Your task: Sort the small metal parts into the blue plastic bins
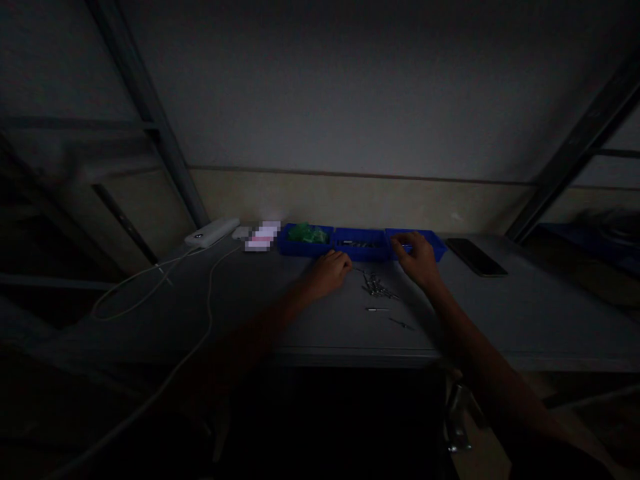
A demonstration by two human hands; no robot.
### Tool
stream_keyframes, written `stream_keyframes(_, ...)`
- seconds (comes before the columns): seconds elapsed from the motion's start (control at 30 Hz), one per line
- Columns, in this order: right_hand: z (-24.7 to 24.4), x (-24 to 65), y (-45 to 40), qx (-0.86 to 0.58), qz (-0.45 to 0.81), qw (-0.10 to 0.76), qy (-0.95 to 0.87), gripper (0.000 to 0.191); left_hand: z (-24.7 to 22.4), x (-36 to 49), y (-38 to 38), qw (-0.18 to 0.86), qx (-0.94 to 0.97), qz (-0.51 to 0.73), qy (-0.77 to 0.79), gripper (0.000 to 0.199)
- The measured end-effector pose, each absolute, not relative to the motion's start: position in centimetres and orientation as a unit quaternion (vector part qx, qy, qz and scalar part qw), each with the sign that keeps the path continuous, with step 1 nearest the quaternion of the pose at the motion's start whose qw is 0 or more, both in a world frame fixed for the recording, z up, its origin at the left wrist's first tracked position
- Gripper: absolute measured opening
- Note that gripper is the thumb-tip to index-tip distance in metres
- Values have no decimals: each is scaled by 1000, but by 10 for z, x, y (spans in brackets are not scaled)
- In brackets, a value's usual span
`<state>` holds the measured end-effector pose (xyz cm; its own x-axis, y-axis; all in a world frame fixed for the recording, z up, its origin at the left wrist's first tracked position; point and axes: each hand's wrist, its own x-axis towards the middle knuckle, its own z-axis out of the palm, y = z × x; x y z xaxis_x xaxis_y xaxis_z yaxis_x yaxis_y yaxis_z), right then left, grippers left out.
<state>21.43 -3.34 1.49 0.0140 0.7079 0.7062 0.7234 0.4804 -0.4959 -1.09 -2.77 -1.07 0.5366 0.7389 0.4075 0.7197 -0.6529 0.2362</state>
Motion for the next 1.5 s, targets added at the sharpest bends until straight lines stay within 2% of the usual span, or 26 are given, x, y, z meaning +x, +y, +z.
stream_keyframes(0.2,-2,212,-71,-554,20,569,-607,34,-14,-11,-25,12,876,264,403,20)
stream_keyframes(0.37,-9,209,-82,-570,1,563,-598,38,-16,-10,-21,-17,874,271,403,24)
stream_keyframes(0.57,-9,202,-68,-563,-41,572,-595,45,-14,-10,-21,3,872,284,398,23)
stream_keyframes(0.8,6,190,-31,-550,-71,560,-615,43,-15,-13,-16,5,866,277,416,22)
stream_keyframes(1.0,7,164,0,-566,-55,549,-612,50,-17,-19,-11,30,852,284,438,21)
stream_keyframes(1.5,1,185,-5,-565,-33,564,-602,37,-18,-18,-11,75,845,291,442,22)
